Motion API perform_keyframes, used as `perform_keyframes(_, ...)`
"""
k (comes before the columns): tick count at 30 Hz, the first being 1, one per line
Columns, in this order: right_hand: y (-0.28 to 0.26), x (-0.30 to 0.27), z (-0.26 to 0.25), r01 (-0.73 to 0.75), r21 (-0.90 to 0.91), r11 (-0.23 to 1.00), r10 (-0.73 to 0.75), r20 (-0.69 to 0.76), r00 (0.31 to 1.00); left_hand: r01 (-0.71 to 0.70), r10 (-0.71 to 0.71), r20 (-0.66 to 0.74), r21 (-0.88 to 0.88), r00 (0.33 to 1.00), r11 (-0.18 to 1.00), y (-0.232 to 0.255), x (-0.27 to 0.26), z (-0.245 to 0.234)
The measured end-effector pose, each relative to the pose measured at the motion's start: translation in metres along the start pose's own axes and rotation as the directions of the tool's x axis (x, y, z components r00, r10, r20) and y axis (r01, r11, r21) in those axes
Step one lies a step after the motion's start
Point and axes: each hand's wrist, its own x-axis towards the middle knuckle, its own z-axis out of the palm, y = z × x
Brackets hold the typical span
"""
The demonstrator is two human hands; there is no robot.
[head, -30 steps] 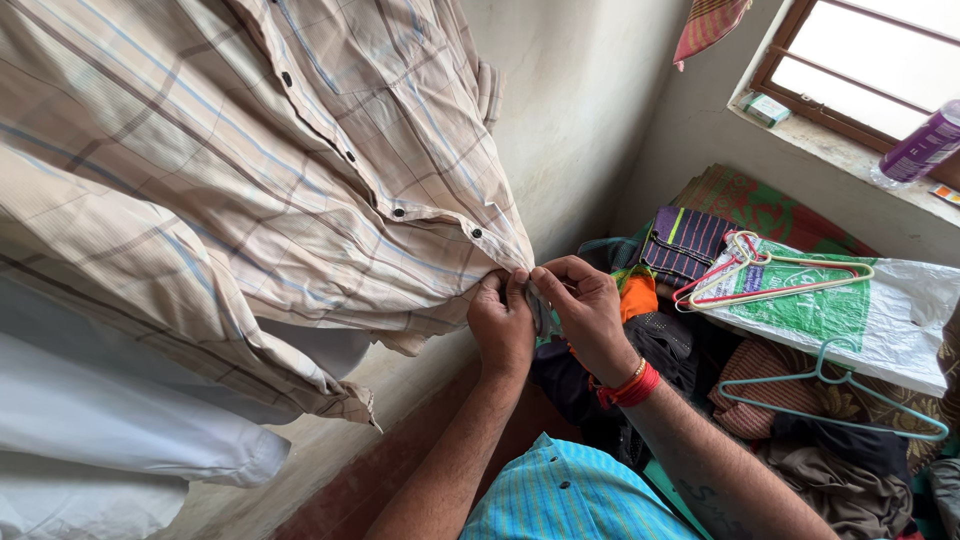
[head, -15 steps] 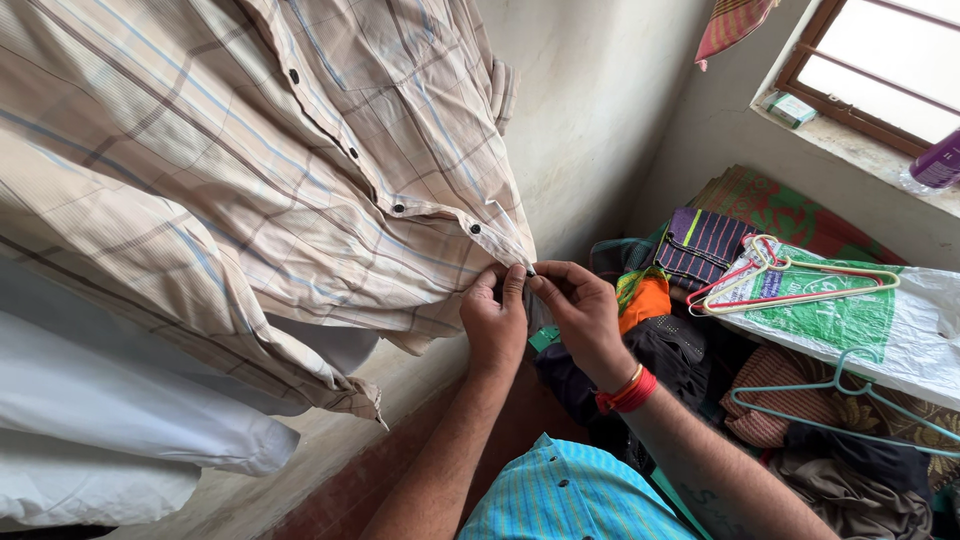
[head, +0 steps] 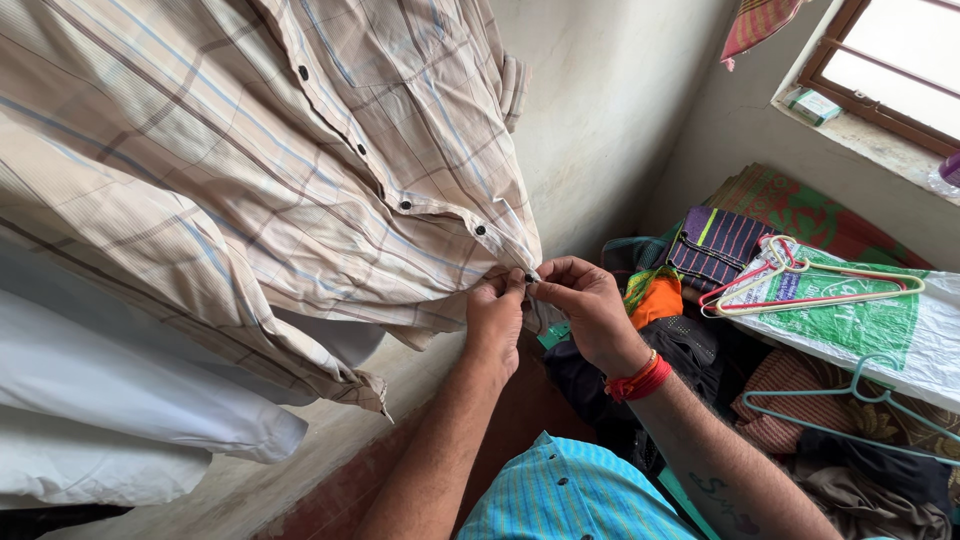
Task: The person buttons a hanging plaid shirt, starting from the lower front placket and moving upward. They then fold and button the cuffs on both sleeves.
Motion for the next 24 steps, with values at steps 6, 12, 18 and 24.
perform_keyframes(6, -0.001, -0.006, 0.007, 0.066, -0.227, 0.972, -0.062, 0.025, 0.998, -0.354, 0.402, -0.033, 0.412, 0.915, 0.839, 0.004, -0.011, 0.004)
perform_keyframes(12, 0.008, -0.007, 0.006, 0.040, -0.166, 0.985, -0.027, 0.081, 0.996, -0.509, 0.616, -0.001, 0.564, 0.788, 0.651, 0.002, -0.014, 0.004)
perform_keyframes(18, 0.025, 0.001, -0.007, -0.003, -0.016, 1.000, 0.005, 0.118, 0.993, -0.524, 0.603, 0.029, 0.531, 0.797, 0.666, -0.005, -0.008, -0.004)
perform_keyframes(24, 0.027, 0.007, 0.000, -0.088, -0.055, 0.995, 0.092, 0.058, 0.994, -0.575, 0.619, 0.063, 0.450, 0.783, 0.683, -0.006, -0.015, -0.013)
